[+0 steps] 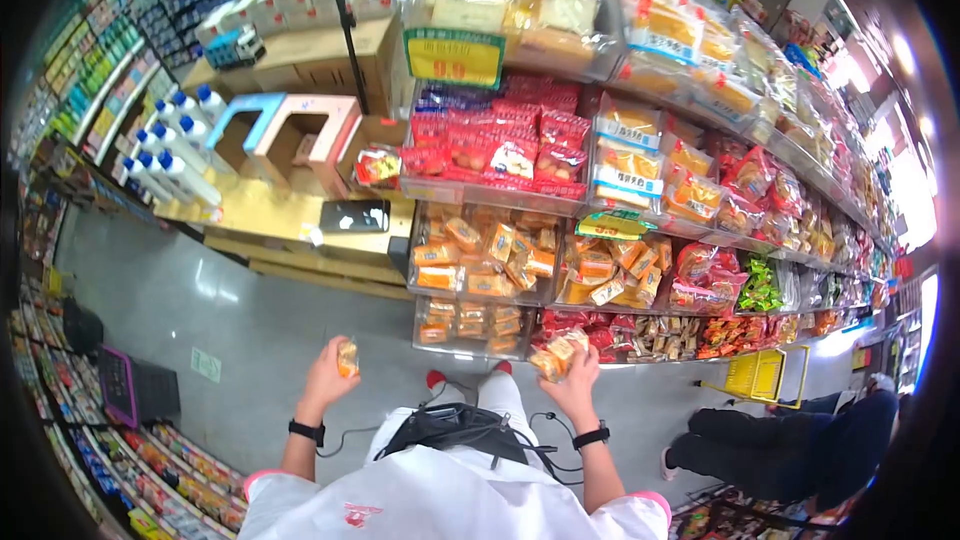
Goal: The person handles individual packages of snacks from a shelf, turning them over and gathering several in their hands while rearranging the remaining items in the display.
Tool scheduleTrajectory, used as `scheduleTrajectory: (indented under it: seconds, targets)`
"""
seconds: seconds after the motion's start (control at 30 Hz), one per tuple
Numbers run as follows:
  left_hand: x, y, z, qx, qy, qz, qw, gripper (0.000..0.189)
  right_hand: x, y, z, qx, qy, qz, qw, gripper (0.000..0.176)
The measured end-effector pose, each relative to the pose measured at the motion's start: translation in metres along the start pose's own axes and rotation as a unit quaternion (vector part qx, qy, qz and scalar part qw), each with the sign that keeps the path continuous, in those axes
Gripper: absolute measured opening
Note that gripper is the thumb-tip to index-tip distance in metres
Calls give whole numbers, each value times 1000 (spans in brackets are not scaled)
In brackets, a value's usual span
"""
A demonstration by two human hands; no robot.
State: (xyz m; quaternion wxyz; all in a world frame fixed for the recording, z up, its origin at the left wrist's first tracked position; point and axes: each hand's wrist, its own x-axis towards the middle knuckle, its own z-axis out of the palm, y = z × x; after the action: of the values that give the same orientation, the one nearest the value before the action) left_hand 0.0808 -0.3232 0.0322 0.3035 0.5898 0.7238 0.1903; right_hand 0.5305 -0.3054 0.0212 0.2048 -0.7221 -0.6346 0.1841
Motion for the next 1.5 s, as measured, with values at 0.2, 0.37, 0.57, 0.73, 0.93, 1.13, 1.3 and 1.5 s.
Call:
scheduleTrajectory:
  seconds: [0.2, 0.37, 0.57, 0.73, 0.93, 1.13, 1.3, 1.5]
  targets:
    - [-9, -10, 0, -27, 31, 16, 999, 70, -14, 0, -5, 10, 82, 20, 996, 98]
    - [0, 18, -2, -22, -2, 55, 998, 70, -11, -7, -4, 19, 116, 20, 993, 98]
    - [20, 47, -3, -13, 2, 117, 993, 68, 15, -21, -7, 47, 128, -1, 991, 94]
    - [49, 79, -10, 9, -30, 170, 985, 69, 44, -34, -13, 49, 115, -40, 991, 94]
    - [99, 143, -12, 130, 26, 284, 950, 70, 97, -68, -24, 31, 130, -70, 989, 93]
    - [159, 191, 17, 220, 82, 393, 889, 67, 156, -102, 0, 23, 79, -90, 993, 94]
    - [205, 191, 62, 338, 101, 422, 835, 72, 179, -104, 41, 7, 53, -92, 994, 93]
    - [225, 188, 90, 382, 129, 340, 850, 74, 180, -97, 46, -42, 39, -126, 990, 84]
